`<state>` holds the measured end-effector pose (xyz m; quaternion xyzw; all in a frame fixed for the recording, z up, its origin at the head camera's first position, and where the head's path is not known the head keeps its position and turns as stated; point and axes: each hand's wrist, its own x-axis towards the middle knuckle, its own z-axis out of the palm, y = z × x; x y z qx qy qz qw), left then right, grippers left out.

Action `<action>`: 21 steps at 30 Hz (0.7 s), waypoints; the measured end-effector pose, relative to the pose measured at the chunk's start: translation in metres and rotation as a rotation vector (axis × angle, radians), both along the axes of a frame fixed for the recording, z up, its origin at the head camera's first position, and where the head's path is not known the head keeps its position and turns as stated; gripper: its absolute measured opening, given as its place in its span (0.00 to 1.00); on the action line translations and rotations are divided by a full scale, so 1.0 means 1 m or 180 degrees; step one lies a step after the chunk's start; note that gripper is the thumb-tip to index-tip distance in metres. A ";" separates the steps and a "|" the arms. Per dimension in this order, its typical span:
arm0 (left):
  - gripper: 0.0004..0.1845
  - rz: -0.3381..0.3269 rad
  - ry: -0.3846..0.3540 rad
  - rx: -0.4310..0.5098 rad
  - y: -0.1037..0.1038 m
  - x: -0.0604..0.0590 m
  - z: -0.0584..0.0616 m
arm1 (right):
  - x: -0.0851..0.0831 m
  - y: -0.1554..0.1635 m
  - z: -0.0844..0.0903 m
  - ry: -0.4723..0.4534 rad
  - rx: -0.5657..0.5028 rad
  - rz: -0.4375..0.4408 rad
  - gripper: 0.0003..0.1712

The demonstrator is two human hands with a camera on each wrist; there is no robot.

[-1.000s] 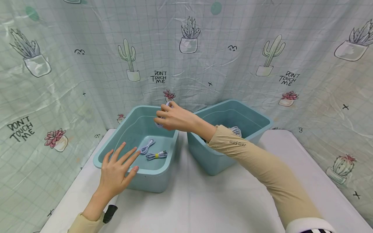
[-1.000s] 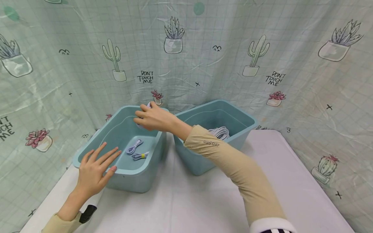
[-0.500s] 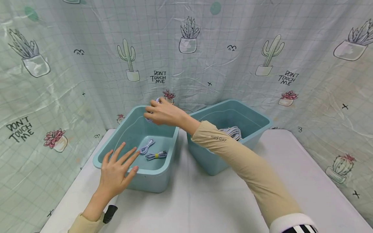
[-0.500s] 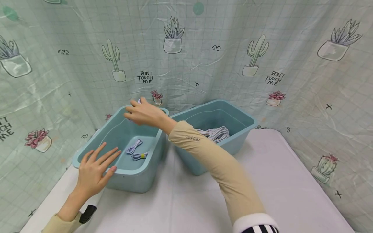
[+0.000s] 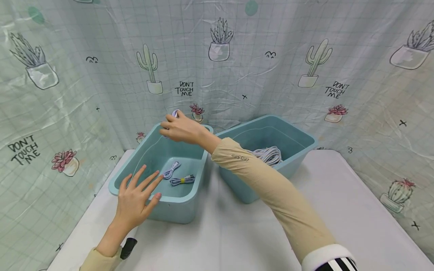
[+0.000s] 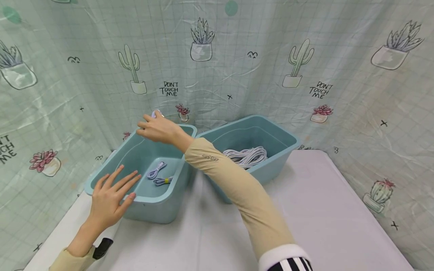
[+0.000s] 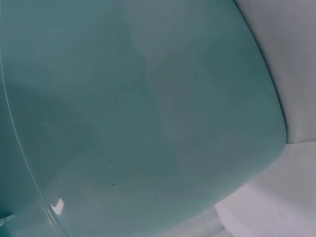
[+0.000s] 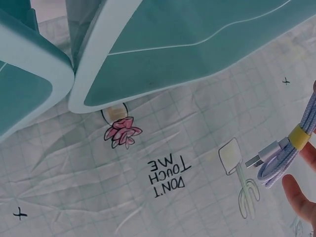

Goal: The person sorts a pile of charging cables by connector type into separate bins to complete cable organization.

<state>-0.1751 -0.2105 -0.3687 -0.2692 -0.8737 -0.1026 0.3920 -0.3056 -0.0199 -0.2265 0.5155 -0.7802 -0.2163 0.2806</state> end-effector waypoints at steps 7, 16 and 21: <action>0.31 0.0010 0.0003 -0.0013 0.000 0.000 0.000 | -0.006 -0.010 -0.001 -0.0103 0.0066 -0.0041 0.14; 0.32 0.0031 -0.0018 -0.0034 0.002 0.003 0.002 | -0.010 -0.008 -0.008 -0.0356 0.0209 -0.0252 0.20; 0.32 0.0038 -0.0005 -0.0029 0.002 0.004 0.003 | -0.009 0.005 -0.010 -0.0380 0.0144 -0.0299 0.19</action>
